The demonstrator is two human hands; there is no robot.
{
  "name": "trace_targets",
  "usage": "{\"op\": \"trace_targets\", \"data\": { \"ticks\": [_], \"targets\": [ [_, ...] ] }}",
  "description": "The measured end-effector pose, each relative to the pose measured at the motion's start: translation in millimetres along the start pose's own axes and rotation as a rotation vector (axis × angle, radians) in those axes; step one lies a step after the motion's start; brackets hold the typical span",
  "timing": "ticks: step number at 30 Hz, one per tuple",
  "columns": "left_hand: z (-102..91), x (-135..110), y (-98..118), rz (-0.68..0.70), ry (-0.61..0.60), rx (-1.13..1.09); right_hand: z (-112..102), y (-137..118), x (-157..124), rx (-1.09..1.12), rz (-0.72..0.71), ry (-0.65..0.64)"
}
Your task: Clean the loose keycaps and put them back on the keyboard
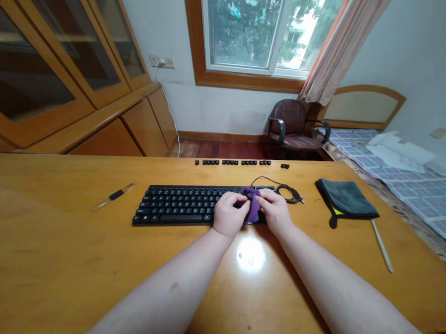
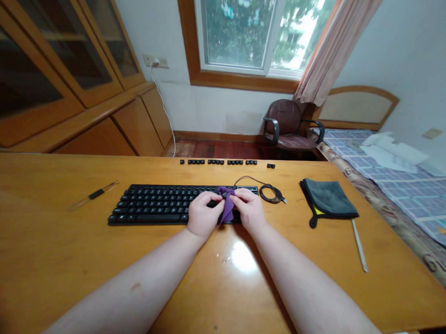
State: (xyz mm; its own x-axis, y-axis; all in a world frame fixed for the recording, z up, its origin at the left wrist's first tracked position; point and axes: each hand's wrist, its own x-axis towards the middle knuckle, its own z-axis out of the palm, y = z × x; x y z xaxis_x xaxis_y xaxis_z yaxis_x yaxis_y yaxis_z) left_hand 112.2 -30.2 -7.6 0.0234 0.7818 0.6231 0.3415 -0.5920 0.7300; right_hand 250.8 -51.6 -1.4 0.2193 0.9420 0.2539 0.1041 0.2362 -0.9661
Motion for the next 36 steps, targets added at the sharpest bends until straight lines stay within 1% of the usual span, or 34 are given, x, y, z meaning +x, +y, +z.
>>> {"op": "trace_targets", "data": {
  "ticks": [5,8,10,13,19,24,27,30,33,36],
  "targets": [
    [-1.7,2,2,-0.065,-0.037,0.004,1,1,-1,0.119,0.136,-0.014],
    [-3.1,2,3,-0.025,-0.064,0.001,2,2,-1,0.225,0.218,-0.036],
    [-3.2,2,3,0.016,-0.082,0.008,1,2,-1,0.259,0.241,-0.036],
    [-1.7,2,1,0.062,-0.105,0.037,-1,2,1,0.221,0.23,-0.027],
    [-0.1,1,-2,0.143,-0.126,0.109,-4,-4,2,0.118,0.152,-0.061],
    [-2.3,1,-2,0.183,-0.187,0.171,-4,-10,3,0.118,0.209,-0.113],
    [-2.0,1,-1,0.189,-0.222,0.179,-5,-13,4,0.113,0.209,-0.136],
    [-0.9,0,0,0.179,-0.23,0.161,-6,-10,5,0.123,0.216,-0.149],
    [0.1,0,-1,0.155,-0.216,0.148,-6,-4,7,0.151,0.251,-0.125],
    [0.4,0,-2,0.146,-0.208,0.151,-4,-2,7,0.155,0.253,-0.094]
  ]
}}
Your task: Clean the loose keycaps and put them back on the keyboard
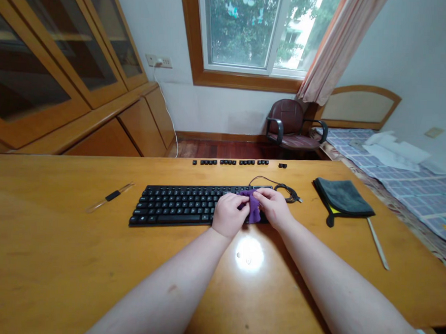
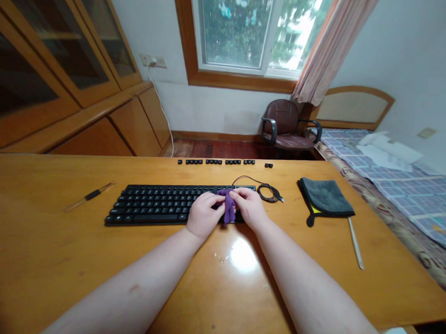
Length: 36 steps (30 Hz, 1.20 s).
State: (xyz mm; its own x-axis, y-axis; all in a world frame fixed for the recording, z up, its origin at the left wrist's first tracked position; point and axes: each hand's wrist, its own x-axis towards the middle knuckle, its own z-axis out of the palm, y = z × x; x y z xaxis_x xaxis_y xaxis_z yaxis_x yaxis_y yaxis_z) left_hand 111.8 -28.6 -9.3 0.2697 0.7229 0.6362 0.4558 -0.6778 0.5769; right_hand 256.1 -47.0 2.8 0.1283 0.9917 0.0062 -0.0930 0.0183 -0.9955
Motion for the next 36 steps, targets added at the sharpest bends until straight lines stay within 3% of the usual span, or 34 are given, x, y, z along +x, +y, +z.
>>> {"op": "trace_targets", "data": {
  "ticks": [10,15,24,27,32,36],
  "targets": [
    [-0.9,-1,-1,0.026,-0.02,-0.007,5,-13,-6,-0.069,-0.04,0.005],
    [-1.3,0,0,0.028,-0.008,-0.022,5,-12,-4,-0.012,0.012,0.021],
    [-1.7,0,1,0.055,0.042,-0.059,2,-3,-1,0.026,-0.011,0.143],
    [-2.7,0,2,0.034,0.042,-0.073,-3,-2,0,0.006,-0.079,0.23],
    [-3.9,1,3,-0.104,0.116,-0.103,-11,-3,3,-0.096,-0.315,0.296],
    [-3.4,2,1,-0.159,0.134,-0.109,-15,6,4,-0.085,-0.3,0.324]
  ]
}}
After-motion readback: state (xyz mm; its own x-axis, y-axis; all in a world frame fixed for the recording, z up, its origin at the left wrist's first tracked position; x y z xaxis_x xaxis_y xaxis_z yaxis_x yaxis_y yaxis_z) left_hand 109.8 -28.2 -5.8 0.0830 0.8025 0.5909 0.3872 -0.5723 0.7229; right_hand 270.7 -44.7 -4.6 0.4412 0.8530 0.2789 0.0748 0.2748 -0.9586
